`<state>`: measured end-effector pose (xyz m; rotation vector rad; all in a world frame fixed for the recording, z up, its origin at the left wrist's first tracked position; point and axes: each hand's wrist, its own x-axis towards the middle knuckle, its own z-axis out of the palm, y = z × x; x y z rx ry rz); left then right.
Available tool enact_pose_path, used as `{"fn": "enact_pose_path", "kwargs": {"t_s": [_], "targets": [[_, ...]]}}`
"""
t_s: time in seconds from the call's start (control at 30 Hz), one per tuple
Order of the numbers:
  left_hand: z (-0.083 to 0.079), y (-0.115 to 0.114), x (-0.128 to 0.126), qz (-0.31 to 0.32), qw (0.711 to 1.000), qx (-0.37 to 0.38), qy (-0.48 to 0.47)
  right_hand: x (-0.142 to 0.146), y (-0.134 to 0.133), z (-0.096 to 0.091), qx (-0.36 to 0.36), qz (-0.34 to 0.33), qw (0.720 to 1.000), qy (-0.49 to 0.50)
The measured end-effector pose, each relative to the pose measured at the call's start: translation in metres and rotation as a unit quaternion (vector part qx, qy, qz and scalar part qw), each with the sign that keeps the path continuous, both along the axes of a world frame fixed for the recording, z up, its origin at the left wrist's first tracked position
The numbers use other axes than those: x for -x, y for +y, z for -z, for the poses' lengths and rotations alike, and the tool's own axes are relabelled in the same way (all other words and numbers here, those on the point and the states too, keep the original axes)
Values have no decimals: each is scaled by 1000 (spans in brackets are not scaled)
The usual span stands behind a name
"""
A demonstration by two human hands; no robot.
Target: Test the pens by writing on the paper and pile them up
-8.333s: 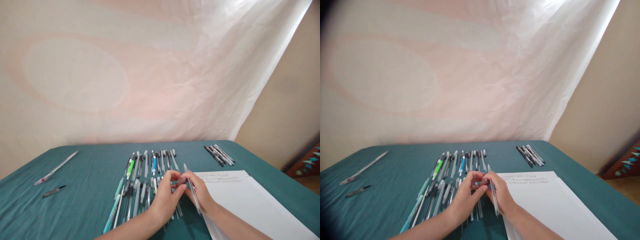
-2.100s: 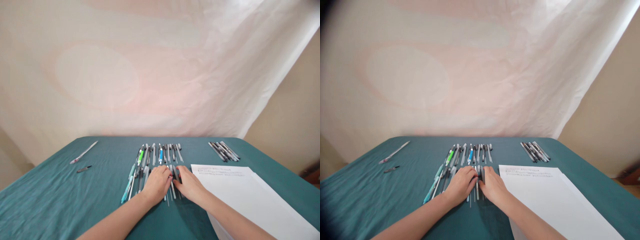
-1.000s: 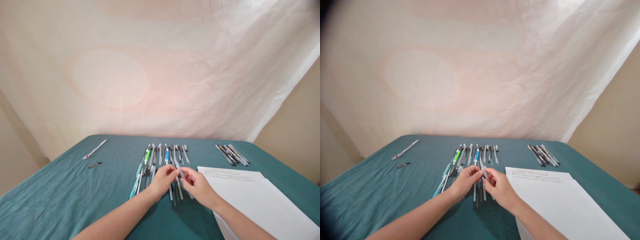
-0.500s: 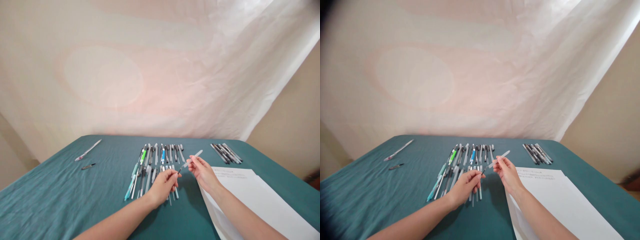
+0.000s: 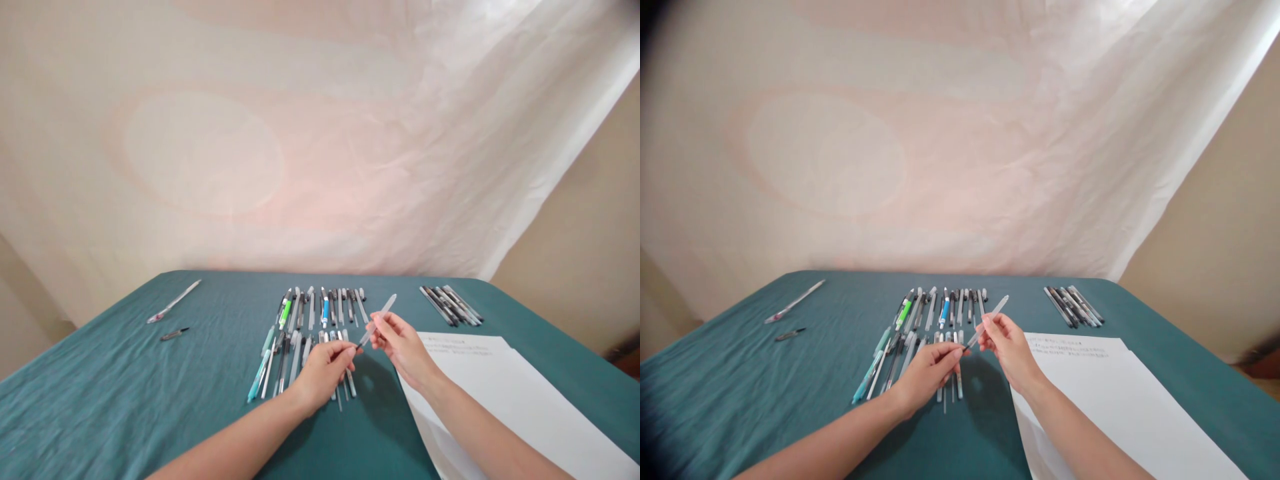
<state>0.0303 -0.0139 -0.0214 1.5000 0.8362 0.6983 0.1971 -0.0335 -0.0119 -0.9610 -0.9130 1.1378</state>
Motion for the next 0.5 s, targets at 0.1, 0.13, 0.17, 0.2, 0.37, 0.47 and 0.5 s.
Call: {"fn": "enact_pose_path", "kwargs": {"t_s": [0.1, 0.13, 0.17, 0.2, 0.37, 0.47, 0.5], "targets": [[-4, -1, 2, -25, 999, -1, 24, 8, -6, -3, 0, -31, 999, -42], [-6, -2, 2, -28, 999, 4, 29, 10, -8, -4, 2, -41, 998, -57], [-8, -3, 3, -25, 999, 10, 30, 13, -9, -4, 2, -49, 996, -74], [-10, -3, 3, -18, 999, 16, 27, 15, -11, -5, -1, -53, 994, -95], [-16, -2, 3, 5, 996, 83, -39, 16, -8, -2, -14, -44, 975, -218], [-15, 8, 5, -40, 976, 172, -126, 9, -4, 4, -53, -19, 938, -342], [-14, 12, 6, -53, 962, 209, -166, 7, -3, 7, -76, -11, 917, -392]]}}
